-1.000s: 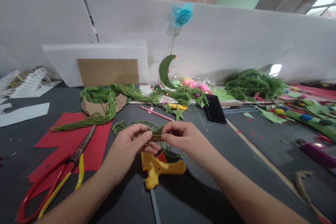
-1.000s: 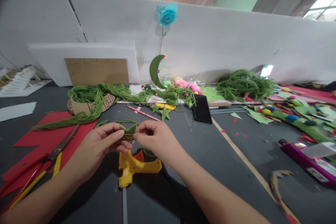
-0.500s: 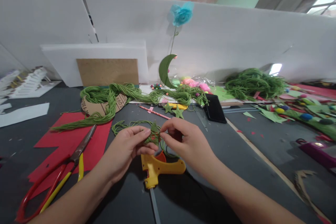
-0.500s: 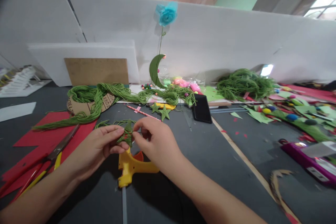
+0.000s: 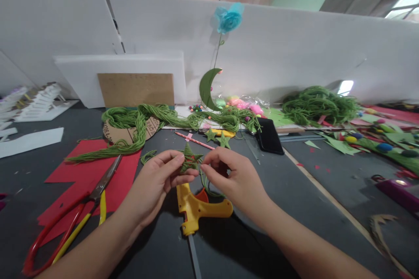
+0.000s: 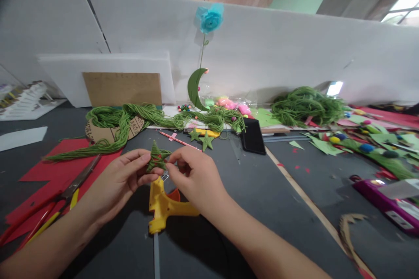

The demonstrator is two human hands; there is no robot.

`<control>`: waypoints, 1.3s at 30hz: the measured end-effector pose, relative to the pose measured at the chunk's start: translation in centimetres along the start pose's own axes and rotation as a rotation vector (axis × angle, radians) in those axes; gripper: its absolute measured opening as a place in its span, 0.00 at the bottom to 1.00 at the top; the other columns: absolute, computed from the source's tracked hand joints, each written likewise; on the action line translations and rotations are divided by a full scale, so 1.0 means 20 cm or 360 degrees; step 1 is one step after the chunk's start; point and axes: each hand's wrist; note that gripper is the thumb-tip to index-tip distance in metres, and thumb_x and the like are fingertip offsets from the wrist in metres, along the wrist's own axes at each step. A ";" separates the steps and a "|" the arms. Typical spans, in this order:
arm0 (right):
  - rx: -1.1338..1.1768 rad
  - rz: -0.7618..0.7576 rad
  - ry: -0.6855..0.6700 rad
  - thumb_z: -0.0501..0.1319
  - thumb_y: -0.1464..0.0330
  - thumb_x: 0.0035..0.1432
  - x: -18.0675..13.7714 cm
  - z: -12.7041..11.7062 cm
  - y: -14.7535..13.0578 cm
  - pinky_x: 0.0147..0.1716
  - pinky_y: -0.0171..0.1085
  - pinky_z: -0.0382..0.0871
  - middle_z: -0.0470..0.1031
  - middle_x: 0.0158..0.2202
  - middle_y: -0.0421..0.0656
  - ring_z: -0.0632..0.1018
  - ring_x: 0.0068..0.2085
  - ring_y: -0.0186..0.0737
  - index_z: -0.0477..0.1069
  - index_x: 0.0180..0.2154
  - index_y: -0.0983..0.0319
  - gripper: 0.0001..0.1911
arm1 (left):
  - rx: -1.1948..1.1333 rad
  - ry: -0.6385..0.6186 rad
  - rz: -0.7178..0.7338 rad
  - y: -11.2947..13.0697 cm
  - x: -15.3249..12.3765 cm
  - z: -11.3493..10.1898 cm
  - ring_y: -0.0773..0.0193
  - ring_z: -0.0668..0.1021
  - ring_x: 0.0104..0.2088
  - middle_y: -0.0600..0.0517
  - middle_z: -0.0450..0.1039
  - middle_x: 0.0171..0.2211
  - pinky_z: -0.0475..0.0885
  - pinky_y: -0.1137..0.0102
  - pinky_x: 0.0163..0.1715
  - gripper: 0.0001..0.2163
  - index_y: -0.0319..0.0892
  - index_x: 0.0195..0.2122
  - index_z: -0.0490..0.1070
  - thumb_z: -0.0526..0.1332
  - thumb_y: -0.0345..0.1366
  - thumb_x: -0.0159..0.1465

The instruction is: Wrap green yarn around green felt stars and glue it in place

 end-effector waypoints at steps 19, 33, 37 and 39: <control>0.0148 0.0150 0.0038 0.59 0.72 0.49 0.01 0.00 0.01 0.22 0.30 0.58 0.64 0.19 0.36 0.65 0.23 0.30 0.69 0.25 0.62 0.03 | 0.0042 -0.0054 0.0001 -0.01 -0.01 0.00 0.73 0.75 0.25 0.55 0.71 0.24 0.71 0.80 0.27 0.03 0.38 0.29 0.70 0.61 0.32 0.57; 0.1217 0.0618 -0.0363 0.62 0.70 0.46 0.03 -0.02 0.02 0.26 0.30 0.59 0.67 0.22 0.36 0.65 0.24 0.27 0.71 0.24 0.64 0.03 | -0.0024 -0.0350 -0.0163 0.01 -0.02 0.00 0.75 0.70 0.21 0.54 0.70 0.20 0.66 0.82 0.23 0.04 0.38 0.29 0.71 0.59 0.31 0.58; 0.1103 0.0582 -0.0400 0.61 0.69 0.47 0.03 -0.02 0.03 0.29 0.32 0.60 0.69 0.24 0.38 0.67 0.27 0.30 0.70 0.25 0.64 0.04 | 0.0005 -0.0320 -0.0154 0.00 -0.01 0.00 0.75 0.71 0.21 0.54 0.71 0.22 0.66 0.81 0.23 0.03 0.38 0.30 0.71 0.60 0.32 0.57; 0.0921 0.0503 -0.0348 0.59 0.69 0.48 0.03 -0.02 0.03 0.27 0.31 0.59 0.67 0.23 0.37 0.66 0.25 0.30 0.69 0.25 0.64 0.04 | 0.0058 -0.0284 -0.0122 0.00 -0.01 0.00 0.73 0.73 0.23 0.54 0.71 0.24 0.68 0.79 0.25 0.03 0.39 0.31 0.71 0.61 0.32 0.57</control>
Point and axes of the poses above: each hand's wrist, its own x-axis towards the middle knuckle, its own z-axis out of the palm, y = z × x
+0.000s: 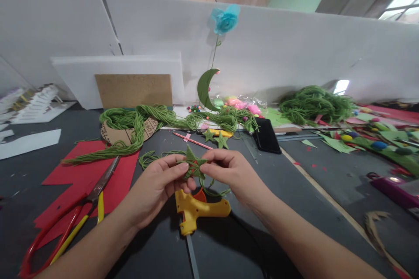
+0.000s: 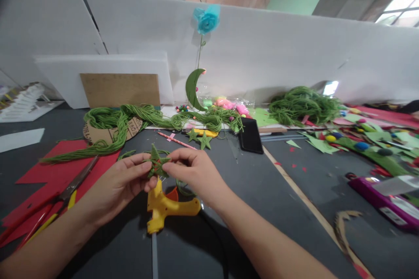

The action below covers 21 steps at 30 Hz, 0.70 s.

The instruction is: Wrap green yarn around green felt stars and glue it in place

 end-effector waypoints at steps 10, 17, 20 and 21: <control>-0.1828 -0.1517 0.0443 0.52 0.74 0.57 -0.03 0.00 0.05 0.24 0.34 0.56 0.62 0.20 0.40 0.61 0.24 0.34 0.68 0.27 0.64 0.09 | 0.0376 0.0105 0.0154 0.00 -0.04 0.04 0.64 0.77 0.28 0.49 0.75 0.27 0.72 0.72 0.30 0.10 0.39 0.32 0.73 0.59 0.40 0.57; -0.2073 -0.1507 0.0248 0.50 0.73 0.60 -0.07 0.02 0.05 0.23 0.36 0.51 0.62 0.22 0.40 0.62 0.25 0.35 0.68 0.29 0.64 0.11 | 0.0552 0.0280 0.0145 -0.02 -0.04 0.07 0.65 0.76 0.25 0.51 0.75 0.27 0.71 0.74 0.23 0.07 0.39 0.32 0.73 0.61 0.36 0.55; -0.2085 -0.1440 0.0178 0.50 0.73 0.60 -0.07 0.04 0.05 0.24 0.36 0.52 0.64 0.23 0.41 0.63 0.26 0.36 0.68 0.28 0.64 0.12 | 0.0609 0.0295 0.0126 -0.02 -0.03 0.07 0.67 0.74 0.20 0.54 0.71 0.19 0.70 0.74 0.21 0.06 0.38 0.29 0.71 0.60 0.35 0.55; -0.2070 -0.1407 0.0165 0.50 0.73 0.60 -0.07 0.04 0.05 0.24 0.36 0.53 0.65 0.24 0.41 0.63 0.27 0.36 0.68 0.28 0.64 0.12 | 0.0641 0.0287 0.0112 -0.02 -0.03 0.06 0.68 0.73 0.18 0.55 0.69 0.17 0.69 0.74 0.19 0.06 0.38 0.27 0.70 0.59 0.35 0.55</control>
Point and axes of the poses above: each hand's wrist, its own x-axis towards the middle knuckle, its own z-axis out of the palm, y = z × x
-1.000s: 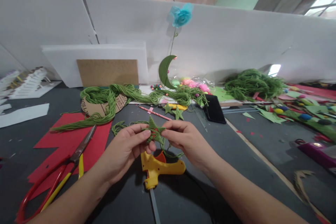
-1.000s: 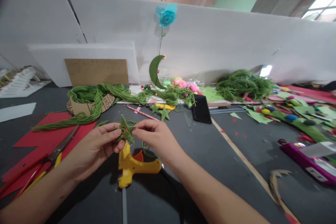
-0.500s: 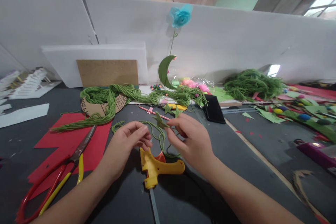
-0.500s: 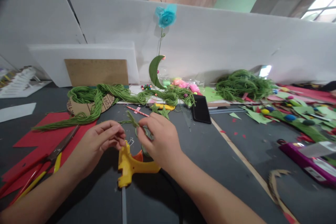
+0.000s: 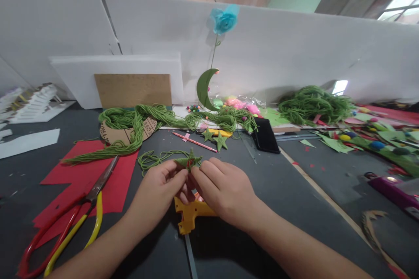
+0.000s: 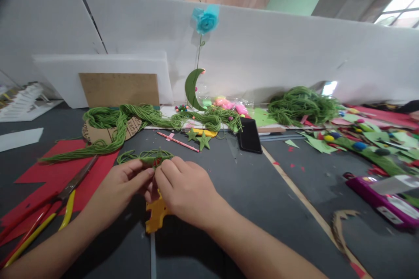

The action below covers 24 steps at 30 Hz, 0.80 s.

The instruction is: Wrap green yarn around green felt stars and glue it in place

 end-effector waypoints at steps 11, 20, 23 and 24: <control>0.0172 0.0159 -0.0040 0.50 0.72 0.60 0.01 0.00 -0.01 0.25 0.33 0.55 0.64 0.24 0.41 0.64 0.27 0.35 0.66 0.26 0.64 0.12 | -0.0026 -0.0103 -0.0047 -0.04 0.03 -0.03 0.74 0.66 0.14 0.58 0.64 0.15 0.62 0.79 0.15 0.11 0.39 0.21 0.66 0.58 0.39 0.57; 0.0496 0.0342 -0.0030 0.53 0.73 0.57 0.04 -0.04 0.05 0.26 0.30 0.58 0.67 0.24 0.41 0.66 0.26 0.32 0.69 0.29 0.64 0.08 | 0.0232 0.0006 -0.0101 0.00 0.01 -0.05 0.76 0.61 0.11 0.60 0.63 0.13 0.53 0.80 0.11 0.11 0.41 0.19 0.62 0.57 0.39 0.56; 0.0485 0.0368 -0.0012 0.54 0.72 0.56 0.04 -0.04 0.06 0.26 0.31 0.58 0.67 0.24 0.41 0.66 0.26 0.32 0.68 0.28 0.64 0.07 | 0.0250 -0.0003 -0.0101 0.01 0.02 -0.05 0.76 0.60 0.11 0.60 0.62 0.13 0.53 0.80 0.11 0.11 0.41 0.19 0.62 0.57 0.38 0.56; 0.0492 0.0376 -0.0005 0.54 0.72 0.56 0.04 -0.05 0.06 0.26 0.31 0.58 0.67 0.24 0.41 0.66 0.26 0.32 0.68 0.28 0.64 0.07 | 0.0259 -0.0007 -0.0095 0.01 0.01 -0.05 0.76 0.60 0.11 0.60 0.62 0.13 0.53 0.80 0.11 0.11 0.41 0.19 0.62 0.57 0.38 0.56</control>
Point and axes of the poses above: each hand's wrist, its own x-axis towards the middle knuckle, its own z-axis out of the palm, y = z × x
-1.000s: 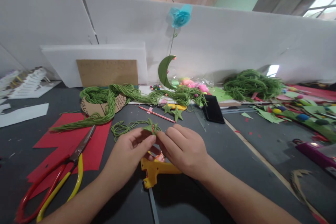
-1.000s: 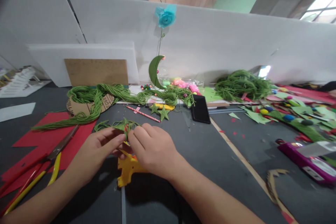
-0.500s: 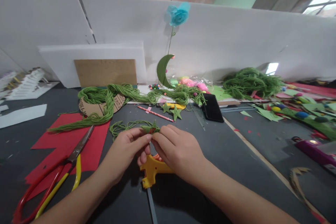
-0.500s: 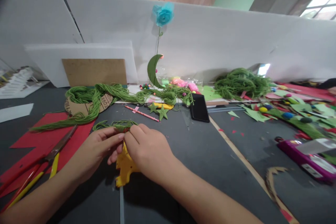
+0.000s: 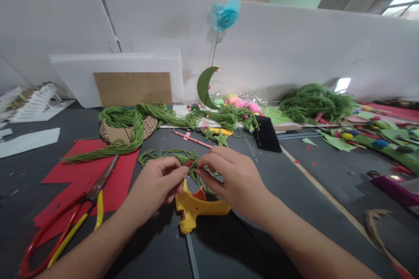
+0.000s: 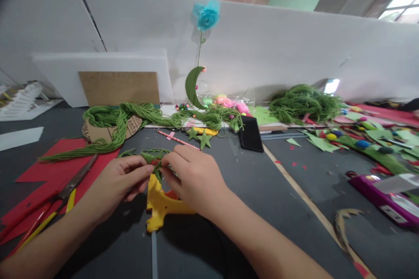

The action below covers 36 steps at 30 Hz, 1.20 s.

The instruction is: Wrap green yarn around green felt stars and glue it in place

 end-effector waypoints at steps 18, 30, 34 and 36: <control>0.0752 0.0723 -0.0383 0.60 0.71 0.51 0.04 -0.05 0.01 0.23 0.30 0.56 0.65 0.21 0.37 0.65 0.24 0.29 0.71 0.23 0.64 0.06 | 0.0045 -0.0224 0.0180 0.00 0.00 -0.01 0.74 0.62 0.18 0.60 0.59 0.17 0.59 0.79 0.17 0.07 0.40 0.22 0.64 0.56 0.35 0.56; 0.1242 0.0902 -0.0416 0.60 0.67 0.50 0.04 -0.06 0.03 0.23 0.31 0.55 0.64 0.20 0.37 0.63 0.24 0.29 0.70 0.21 0.65 0.10 | -0.0636 -0.0393 0.0006 -0.03 0.01 -0.02 0.74 0.72 0.18 0.55 0.72 0.23 0.66 0.79 0.19 0.03 0.40 0.29 0.68 0.62 0.33 0.55; 0.1317 0.0912 -0.0244 0.60 0.66 0.49 0.03 -0.02 0.03 0.23 0.31 0.54 0.64 0.20 0.36 0.62 0.23 0.28 0.70 0.21 0.64 0.10 | -0.0790 -0.0398 -0.0019 -0.02 0.01 -0.02 0.77 0.69 0.17 0.56 0.71 0.21 0.63 0.81 0.18 0.02 0.40 0.29 0.69 0.61 0.32 0.56; 0.1387 0.0927 -0.0134 0.61 0.66 0.49 0.02 0.00 0.02 0.23 0.30 0.54 0.63 0.19 0.35 0.62 0.23 0.28 0.70 0.20 0.64 0.10 | -0.0824 -0.0367 0.0012 -0.02 0.01 -0.02 0.76 0.70 0.19 0.56 0.71 0.22 0.64 0.81 0.20 0.01 0.40 0.29 0.70 0.61 0.32 0.56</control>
Point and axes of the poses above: each hand's wrist, its own x-axis towards the middle knuckle, its own z-axis out of the palm, y = z × x
